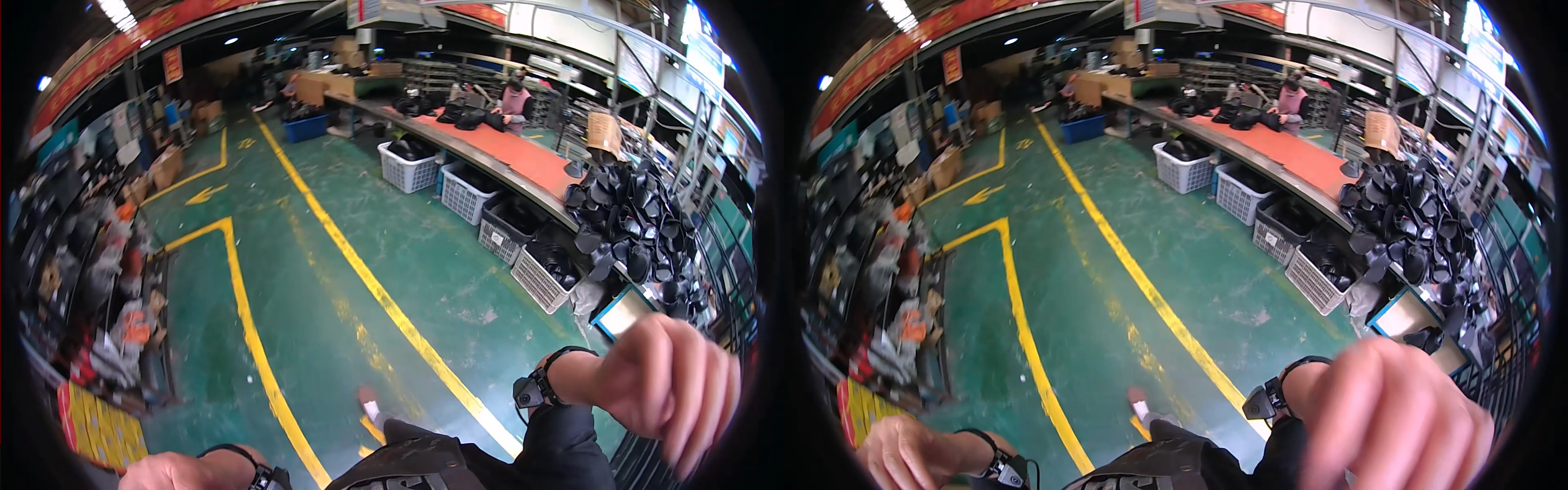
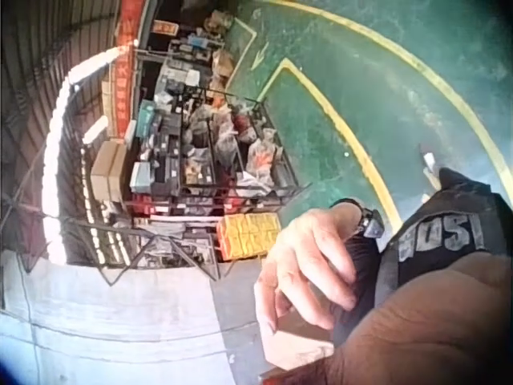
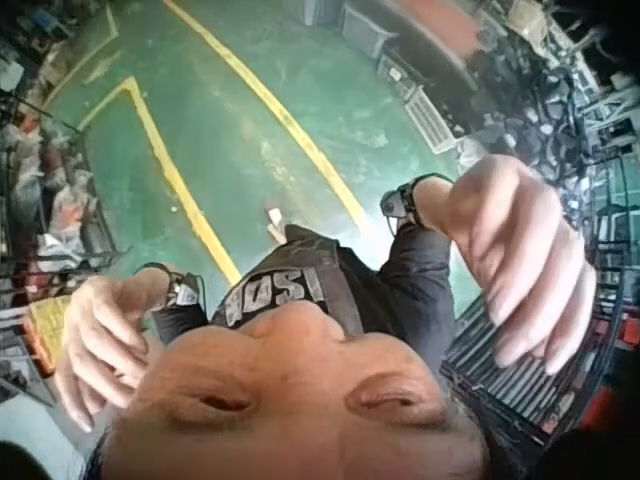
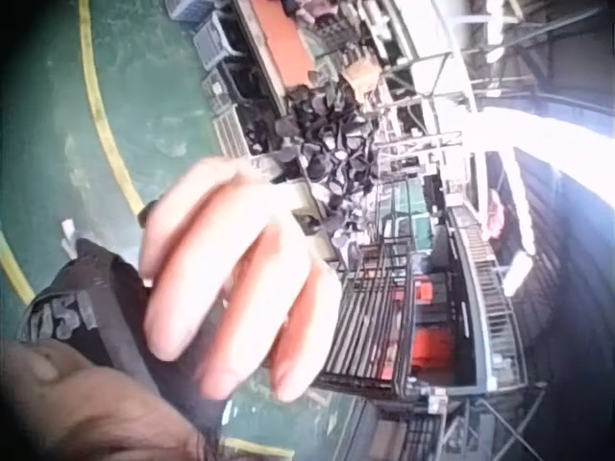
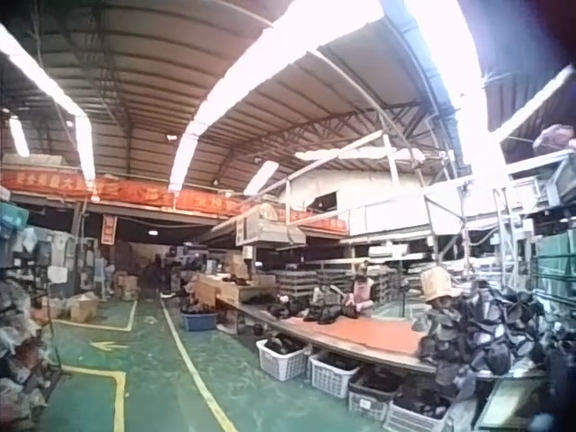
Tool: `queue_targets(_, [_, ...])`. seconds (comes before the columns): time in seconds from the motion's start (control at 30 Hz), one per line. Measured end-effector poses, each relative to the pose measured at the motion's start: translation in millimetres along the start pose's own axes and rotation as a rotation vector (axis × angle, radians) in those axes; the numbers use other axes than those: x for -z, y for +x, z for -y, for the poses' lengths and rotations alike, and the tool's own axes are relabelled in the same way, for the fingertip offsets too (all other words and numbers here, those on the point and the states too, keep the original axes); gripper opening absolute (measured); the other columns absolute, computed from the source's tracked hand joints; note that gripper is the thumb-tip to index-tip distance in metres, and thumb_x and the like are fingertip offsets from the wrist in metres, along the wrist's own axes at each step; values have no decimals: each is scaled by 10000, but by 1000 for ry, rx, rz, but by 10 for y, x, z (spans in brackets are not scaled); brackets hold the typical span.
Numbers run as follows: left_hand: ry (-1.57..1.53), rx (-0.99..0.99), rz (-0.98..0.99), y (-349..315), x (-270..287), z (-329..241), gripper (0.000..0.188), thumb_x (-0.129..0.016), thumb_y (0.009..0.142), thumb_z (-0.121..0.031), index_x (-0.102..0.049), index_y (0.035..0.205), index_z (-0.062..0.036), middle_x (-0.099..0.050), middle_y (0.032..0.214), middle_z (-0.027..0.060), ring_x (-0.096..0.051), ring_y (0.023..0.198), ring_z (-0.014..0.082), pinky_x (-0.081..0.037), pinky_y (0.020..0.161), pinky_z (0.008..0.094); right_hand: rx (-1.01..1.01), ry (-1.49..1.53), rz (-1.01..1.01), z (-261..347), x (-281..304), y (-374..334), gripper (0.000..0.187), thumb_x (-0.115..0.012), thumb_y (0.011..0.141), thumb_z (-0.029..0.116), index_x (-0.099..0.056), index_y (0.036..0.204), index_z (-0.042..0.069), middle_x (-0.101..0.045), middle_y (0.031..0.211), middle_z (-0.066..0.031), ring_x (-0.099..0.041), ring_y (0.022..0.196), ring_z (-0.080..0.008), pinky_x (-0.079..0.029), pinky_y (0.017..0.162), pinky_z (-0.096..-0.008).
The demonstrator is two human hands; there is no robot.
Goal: The person is using a heat-setting machine to shape or stabilize shoe uppers.
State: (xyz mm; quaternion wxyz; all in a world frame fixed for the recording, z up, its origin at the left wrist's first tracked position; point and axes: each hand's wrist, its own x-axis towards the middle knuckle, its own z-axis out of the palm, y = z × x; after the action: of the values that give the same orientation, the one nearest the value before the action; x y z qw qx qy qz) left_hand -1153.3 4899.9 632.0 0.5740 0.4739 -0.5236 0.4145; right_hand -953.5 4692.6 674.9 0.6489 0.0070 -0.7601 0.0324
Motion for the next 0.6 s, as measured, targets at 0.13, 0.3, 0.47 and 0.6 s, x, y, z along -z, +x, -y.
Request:
queue_targets(0.13, [59,176,277,-190,1588,299,315,-600,877,-264,-592,1164,-135,-675,782,60,-634,609,175,-476,578,277,-298,-134,-104,-909,538,-91,125,-632,813,63,-708,840,159,-671,916,64,-602,873,-83,-464,750,-199])
queue_targets(0.3, [400,516,-87,-710,3315,766,401,-505,915,-296,-515,1178,7,-633,769,156,-586,637,235,-463,561,346,-296,-481,-45,-1908,1304,53,243,-665,763,93,-702,971,212,-646,1047,98,-541,1033,-79,-410,879,-244])
queue_targets(0.47, [668,1200,-713,-1536,4780,937,347,-544,906,-240,-561,1087,55,-625,797,128,-572,709,177,-464,689,296,336,-748,32,-3024,1934,-226,254,-664,614,-50,-589,842,34,-546,811,-32,-510,708,-66,-485,560,-176])
queue_targets(0.6, [517,1309,-845,-2079,6141,1306,272,-523,921,-166,-570,1080,49,-628,812,96,-590,735,155,-473,694,281,469,-1082,-69,-4237,2299,-193,299,-679,622,-67,-621,883,66,-611,847,-8,-543,670,-59,-498,543,-192])
